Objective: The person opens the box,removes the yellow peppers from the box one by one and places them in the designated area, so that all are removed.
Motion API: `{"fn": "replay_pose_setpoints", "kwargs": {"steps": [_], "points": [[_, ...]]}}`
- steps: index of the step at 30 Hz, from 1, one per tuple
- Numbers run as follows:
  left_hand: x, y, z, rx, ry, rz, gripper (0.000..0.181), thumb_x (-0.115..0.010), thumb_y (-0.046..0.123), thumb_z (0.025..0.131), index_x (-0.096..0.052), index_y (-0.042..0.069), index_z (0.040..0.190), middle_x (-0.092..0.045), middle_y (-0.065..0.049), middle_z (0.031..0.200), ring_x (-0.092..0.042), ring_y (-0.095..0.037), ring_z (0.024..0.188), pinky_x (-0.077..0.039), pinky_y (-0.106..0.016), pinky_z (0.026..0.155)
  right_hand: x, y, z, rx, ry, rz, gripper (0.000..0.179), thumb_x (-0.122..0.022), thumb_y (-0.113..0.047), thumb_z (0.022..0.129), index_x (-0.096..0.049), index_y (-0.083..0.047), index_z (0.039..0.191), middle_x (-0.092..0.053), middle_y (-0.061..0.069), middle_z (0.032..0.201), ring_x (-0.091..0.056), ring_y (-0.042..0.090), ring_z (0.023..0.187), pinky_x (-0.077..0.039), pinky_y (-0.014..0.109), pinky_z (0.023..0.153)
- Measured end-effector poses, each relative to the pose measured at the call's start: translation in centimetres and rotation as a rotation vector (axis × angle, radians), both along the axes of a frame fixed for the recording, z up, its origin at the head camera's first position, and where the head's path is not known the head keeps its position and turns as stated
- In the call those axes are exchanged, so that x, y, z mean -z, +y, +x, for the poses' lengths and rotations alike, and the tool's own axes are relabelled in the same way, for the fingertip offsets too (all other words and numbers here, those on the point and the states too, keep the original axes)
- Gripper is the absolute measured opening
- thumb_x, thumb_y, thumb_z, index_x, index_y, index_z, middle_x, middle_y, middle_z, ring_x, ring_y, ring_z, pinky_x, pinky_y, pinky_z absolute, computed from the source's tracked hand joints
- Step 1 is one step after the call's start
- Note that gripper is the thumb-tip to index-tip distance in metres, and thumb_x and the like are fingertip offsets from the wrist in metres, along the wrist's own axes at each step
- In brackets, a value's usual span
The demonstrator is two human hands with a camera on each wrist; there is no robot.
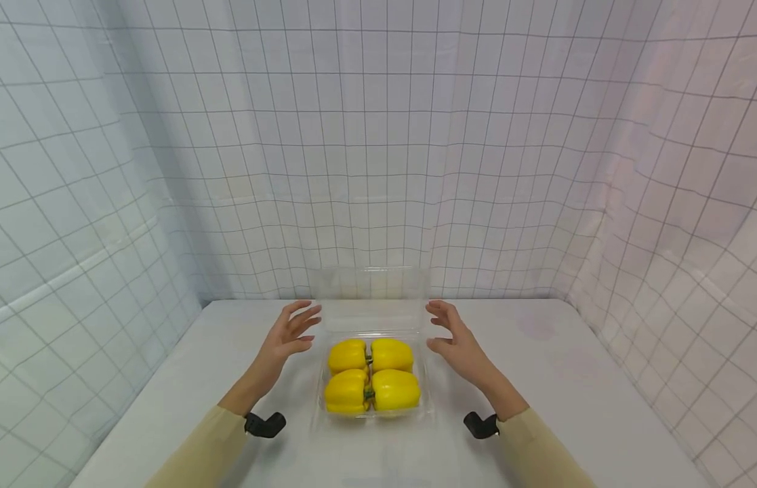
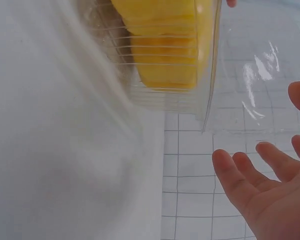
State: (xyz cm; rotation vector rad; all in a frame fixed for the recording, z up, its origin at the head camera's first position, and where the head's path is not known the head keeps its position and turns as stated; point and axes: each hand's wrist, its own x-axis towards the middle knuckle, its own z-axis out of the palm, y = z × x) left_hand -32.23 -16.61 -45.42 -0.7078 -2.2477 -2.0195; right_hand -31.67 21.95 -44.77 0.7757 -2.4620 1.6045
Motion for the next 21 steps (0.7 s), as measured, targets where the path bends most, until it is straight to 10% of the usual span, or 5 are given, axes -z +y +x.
{"fn": "replay_pose_setpoints", "kwargs": {"steps": [21], "points": [[2.9, 0.2, -2.4, -0.010, -0.141, -0.159, 0.071, -0.058, 0.001, 0.097, -0.032, 0.022, 0.159, -0.023, -0.002, 0.166, -0.025, -0.036, 0.149, -0.024, -0.061, 0.116, 2.3, -0.4, -2.6, 0.021, -0.152, 0.133, 0.072, -0.053, -0.003, 0.099, -0.025, -0.027, 0.161, -0.019, -0.002, 0.167, -0.036, 0.038, 0.142, -0.037, 0.065, 0.107]]}}
